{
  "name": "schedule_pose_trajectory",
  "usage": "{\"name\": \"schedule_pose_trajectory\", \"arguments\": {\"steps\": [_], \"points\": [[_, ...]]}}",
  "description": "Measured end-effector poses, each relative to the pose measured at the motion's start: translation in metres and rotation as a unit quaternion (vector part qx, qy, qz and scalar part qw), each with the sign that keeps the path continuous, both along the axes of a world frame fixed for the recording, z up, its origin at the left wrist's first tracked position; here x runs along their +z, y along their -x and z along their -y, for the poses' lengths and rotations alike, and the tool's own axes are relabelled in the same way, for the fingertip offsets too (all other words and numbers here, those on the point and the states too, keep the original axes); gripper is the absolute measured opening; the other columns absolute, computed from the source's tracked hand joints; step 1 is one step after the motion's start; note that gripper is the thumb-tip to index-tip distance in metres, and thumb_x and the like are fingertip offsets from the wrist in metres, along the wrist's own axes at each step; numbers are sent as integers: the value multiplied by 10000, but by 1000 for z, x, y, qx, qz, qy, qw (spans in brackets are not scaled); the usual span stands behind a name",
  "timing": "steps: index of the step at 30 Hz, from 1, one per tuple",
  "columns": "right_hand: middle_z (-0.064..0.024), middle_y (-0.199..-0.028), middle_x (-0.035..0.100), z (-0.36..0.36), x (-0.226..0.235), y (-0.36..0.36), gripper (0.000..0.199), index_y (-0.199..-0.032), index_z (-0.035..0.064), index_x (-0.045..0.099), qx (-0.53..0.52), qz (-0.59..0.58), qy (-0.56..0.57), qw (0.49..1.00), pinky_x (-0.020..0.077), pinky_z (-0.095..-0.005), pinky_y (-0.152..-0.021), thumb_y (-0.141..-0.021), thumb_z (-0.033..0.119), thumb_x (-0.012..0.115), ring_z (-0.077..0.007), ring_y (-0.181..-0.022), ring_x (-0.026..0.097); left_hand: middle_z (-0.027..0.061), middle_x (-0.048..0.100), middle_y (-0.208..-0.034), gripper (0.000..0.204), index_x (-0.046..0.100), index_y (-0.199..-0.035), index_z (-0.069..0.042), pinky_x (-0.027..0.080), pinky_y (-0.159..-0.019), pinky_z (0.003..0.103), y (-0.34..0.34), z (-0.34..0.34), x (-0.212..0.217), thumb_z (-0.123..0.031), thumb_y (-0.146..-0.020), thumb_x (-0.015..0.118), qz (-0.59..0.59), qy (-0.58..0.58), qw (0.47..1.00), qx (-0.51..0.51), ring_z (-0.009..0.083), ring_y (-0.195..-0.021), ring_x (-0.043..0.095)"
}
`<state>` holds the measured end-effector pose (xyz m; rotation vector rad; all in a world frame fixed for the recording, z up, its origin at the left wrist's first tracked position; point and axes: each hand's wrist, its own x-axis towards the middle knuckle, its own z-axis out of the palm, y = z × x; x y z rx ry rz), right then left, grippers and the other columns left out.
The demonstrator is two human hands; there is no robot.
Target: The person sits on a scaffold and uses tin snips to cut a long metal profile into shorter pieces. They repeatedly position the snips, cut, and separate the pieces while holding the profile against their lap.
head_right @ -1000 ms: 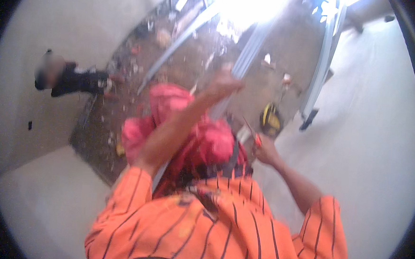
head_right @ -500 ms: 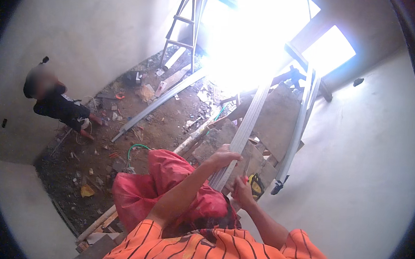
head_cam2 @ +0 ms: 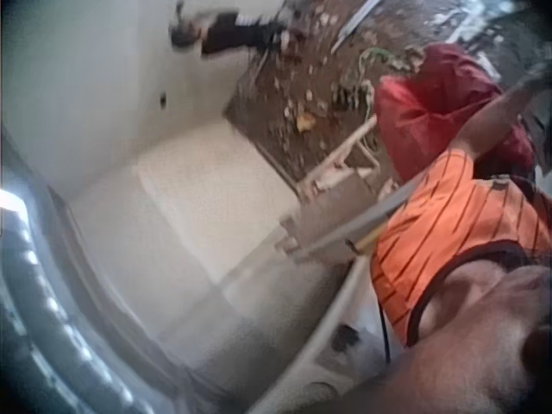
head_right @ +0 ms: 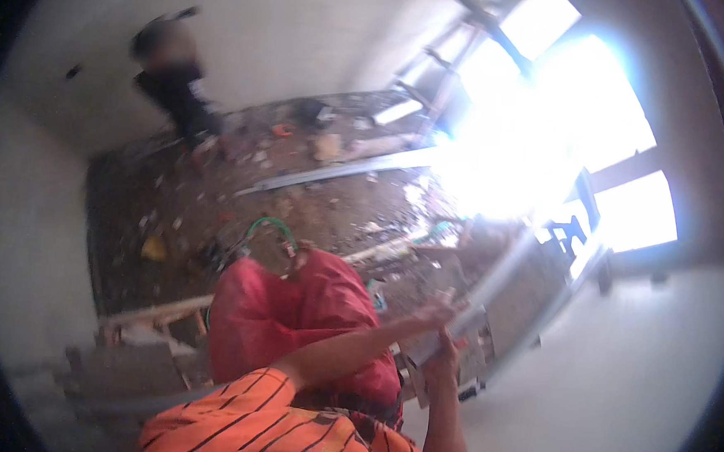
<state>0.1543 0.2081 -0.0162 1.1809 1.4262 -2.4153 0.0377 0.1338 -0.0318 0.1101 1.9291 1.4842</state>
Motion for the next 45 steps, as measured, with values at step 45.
{"name": "schedule_pose_trajectory", "arguments": {"steps": [45], "points": [[-30, -835, 542, 43, -19, -9, 382, -1162, 9, 498, 213, -85, -134, 964, 467, -264, -625, -847, 213, 571, -119, -736, 554, 45, 589, -1016, 411, 479, -1240, -115, 462, -728, 286, 61, 91, 31, -254, -866, 577, 42, -616, 692, 374, 134, -828, 591]]}}
